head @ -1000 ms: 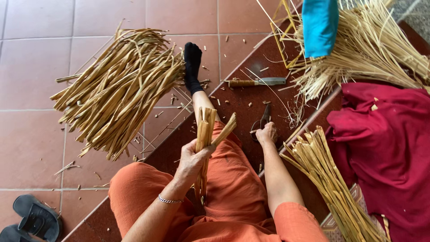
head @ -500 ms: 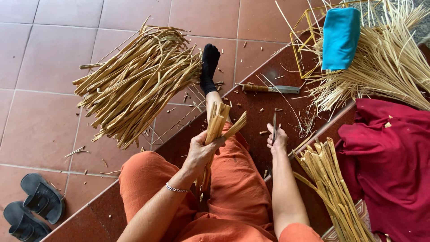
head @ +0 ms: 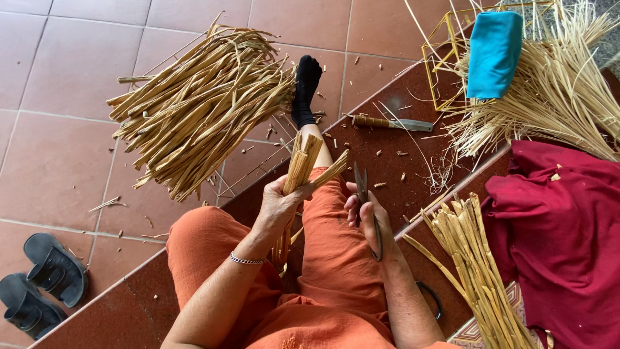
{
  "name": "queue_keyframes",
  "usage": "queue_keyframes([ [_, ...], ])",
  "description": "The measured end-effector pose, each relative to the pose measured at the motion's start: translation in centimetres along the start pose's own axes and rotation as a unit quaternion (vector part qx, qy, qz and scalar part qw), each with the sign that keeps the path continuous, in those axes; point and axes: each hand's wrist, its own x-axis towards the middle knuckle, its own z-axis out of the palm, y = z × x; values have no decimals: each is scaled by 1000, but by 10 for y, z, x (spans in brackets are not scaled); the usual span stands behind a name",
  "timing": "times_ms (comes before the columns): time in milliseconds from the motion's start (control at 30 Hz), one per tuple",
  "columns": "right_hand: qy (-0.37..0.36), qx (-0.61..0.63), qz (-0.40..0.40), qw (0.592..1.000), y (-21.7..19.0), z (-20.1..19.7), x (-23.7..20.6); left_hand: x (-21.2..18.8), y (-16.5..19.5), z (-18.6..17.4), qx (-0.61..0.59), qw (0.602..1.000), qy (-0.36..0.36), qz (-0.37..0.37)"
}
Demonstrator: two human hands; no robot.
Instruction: The person sits on a tiled floor and uses large shears to trim bundles of dried straw. They repeatedly pick up bundles, cut the ends to even them, and place the trimmed pieces aside. A knife and other tools are visible nearby.
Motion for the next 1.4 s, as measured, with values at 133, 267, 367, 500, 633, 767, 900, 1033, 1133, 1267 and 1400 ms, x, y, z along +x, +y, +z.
queue_keyframes([
  [133, -26, -7, 20, 999, -4, 9, 2, 0, -9, -2, 19, 1000, 3, 8],
  [267, -9, -58, 10, 998, -5, 17, 5, 2, -19, 0, 11, 999, -7, 39],
  [367, 9, -135, -11, 991, -4, 19, 5, 1, -22, -1, 18, 999, -3, 35],
  [500, 24, -225, -68, 972, -3, 17, 5, 0, -23, -1, 21, 999, -3, 38],
  [633, 39, -230, -81, 969, -3, 19, 3, 0, -23, -1, 20, 999, -9, 43],
  [767, 57, -208, -83, 973, -3, 23, 1, 0, -22, -2, 50, 998, -10, 23],
  [900, 63, -205, -82, 973, 1, 23, 0, -1, -20, -2, 50, 998, -10, 20],
  [1033, 65, -194, -75, 976, 7, 22, -1, -1, -18, -1, 51, 998, -14, 18],
  [1133, 72, -201, -86, 973, 9, 23, -2, -1, -17, 0, 63, 998, -14, 23],
  [1267, 62, -238, -95, 965, 6, 22, 0, -2, -16, -1, 58, 998, -10, -3],
  [1400, 18, -184, -81, 979, 0, 17, 3, -3, -17, -4, 54, 998, -22, 9],
])
